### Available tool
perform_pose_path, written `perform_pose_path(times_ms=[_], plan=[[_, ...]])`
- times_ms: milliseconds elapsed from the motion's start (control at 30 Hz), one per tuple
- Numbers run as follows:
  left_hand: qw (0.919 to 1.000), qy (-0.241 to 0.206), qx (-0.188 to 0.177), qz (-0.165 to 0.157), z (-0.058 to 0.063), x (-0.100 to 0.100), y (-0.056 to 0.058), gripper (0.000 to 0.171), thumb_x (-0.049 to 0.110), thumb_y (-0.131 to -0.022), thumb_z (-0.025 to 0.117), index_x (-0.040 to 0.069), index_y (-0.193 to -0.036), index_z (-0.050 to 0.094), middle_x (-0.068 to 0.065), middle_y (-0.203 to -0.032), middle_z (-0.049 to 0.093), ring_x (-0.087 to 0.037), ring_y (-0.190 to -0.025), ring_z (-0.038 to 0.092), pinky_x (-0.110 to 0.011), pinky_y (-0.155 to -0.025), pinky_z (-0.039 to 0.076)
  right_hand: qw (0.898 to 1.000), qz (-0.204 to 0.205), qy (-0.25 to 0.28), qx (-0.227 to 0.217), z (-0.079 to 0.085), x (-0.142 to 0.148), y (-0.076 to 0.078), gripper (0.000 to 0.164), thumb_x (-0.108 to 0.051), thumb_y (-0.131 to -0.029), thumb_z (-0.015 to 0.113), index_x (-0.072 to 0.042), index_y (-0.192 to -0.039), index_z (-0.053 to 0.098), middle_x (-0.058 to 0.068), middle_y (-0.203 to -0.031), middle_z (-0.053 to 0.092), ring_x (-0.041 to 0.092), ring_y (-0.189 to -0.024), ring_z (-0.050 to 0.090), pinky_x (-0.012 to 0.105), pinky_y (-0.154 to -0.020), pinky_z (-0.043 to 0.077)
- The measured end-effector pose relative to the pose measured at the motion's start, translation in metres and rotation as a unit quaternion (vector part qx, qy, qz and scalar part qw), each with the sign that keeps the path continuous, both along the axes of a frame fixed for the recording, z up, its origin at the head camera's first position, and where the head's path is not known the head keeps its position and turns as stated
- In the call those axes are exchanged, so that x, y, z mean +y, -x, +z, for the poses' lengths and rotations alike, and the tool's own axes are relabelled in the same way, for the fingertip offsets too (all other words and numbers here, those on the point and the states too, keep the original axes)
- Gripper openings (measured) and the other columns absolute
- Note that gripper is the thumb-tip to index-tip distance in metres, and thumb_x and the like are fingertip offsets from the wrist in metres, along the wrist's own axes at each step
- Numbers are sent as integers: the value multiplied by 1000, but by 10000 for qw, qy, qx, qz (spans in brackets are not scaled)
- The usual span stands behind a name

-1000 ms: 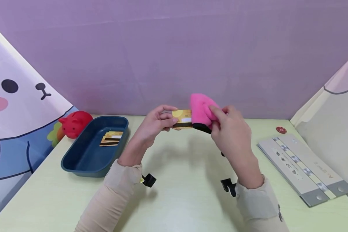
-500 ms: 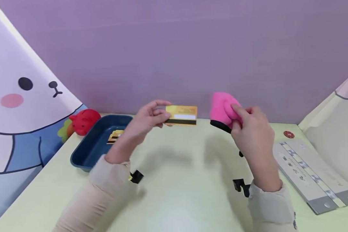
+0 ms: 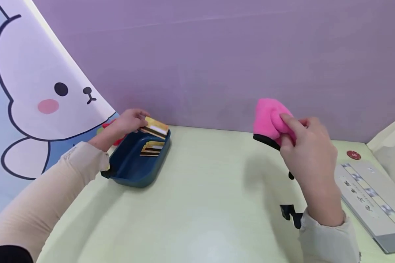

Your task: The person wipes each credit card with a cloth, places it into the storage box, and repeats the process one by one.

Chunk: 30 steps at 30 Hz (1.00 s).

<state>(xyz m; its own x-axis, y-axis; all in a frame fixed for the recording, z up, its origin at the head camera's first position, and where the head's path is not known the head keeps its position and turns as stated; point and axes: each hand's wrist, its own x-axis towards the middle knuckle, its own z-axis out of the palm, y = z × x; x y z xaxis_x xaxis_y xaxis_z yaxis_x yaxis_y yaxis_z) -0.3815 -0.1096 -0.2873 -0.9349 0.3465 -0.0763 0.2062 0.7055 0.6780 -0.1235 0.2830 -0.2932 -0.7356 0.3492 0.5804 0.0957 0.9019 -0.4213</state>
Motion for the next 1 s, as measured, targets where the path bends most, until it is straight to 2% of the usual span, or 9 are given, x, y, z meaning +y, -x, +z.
perform_pose_path(times_ms=[200,300,433,600,700,800,867,933,1000], plan=[[9956,901,-265,14,-23,-7,20,41,2,-96,48,-6,-137,50,-27,-127,56,-25,-80,69,-24,-61,52,9992,-41,0,403,0,-6,-6,42,-11,-92,56,-13,-132,66,26,-110,58,43,-101,53,60,-67,35],[9925,1076,-578,30,-31,-8,26,42,2,-97,46,-6,-138,47,-26,-128,54,-25,-80,69,-35,-73,57,9986,-51,-30,522,0,-8,-7,42,-10,-91,56,-12,-131,67,27,-108,58,43,-99,53,60,-65,34],[9882,1178,-973,56,-39,-8,31,43,3,-98,44,-5,-141,44,-25,-129,53,-20,-78,68,-46,-89,56,9984,-55,-44,562,0,-10,-8,41,-10,-91,56,-12,-130,67,26,-107,59,43,-98,53,59,-64,34],[9829,1504,-1059,23,-44,-5,31,47,4,-97,44,-3,-143,43,-23,-127,56,-18,-74,67,-38,-78,57,9980,-18,-81,623,1,-12,-10,41,-10,-90,57,-12,-129,68,26,-105,60,42,-97,54,59,-62,34],[9777,1782,-1107,34,-47,-4,30,39,6,-96,46,-3,-133,51,-21,-119,60,-18,-72,67,-35,-72,58,9981,1,-106,608,1,-13,-13,41,-9,-90,57,-12,-129,69,26,-105,60,41,-97,54,58,-63,35],[9749,1910,-1132,159,-49,-3,29,23,10,-96,48,-1,-114,59,-17,-106,62,-20,-73,68,-37,-75,60,9993,-27,-62,360,1,-13,-15,42,-10,-90,57,-14,-131,67,26,-108,59,42,-98,53,60,-63,35],[9744,1946,-1100,231,-50,-4,27,19,14,-97,49,0,-106,58,-16,-101,62,-23,-76,69,-39,-79,60,10000,-35,-44,19,3,-12,-17,44,-11,-91,56,-15,-134,65,26,-111,58,42,-100,52,60,-65,36],[9752,1957,-1010,227,-50,-8,26,22,18,-99,50,0,-109,58,-16,-101,62,-26,-80,68,-41,-83,60,9993,-4,-63,-367,4,-11,-17,45,-12,-92,56,-16,-136,63,26,-114,57,43,-102,51,60,-66,36],[9770,1939,-874,155,-50,-16,22,31,21,-100,52,-1,-121,56,-17,-106,62,-29,-85,68,-42,-83,59,9973,133,-127,-706,3,-10,-15,46,-13,-92,58,-15,-138,61,26,-116,56,45,-103,51,59,-68,37]])
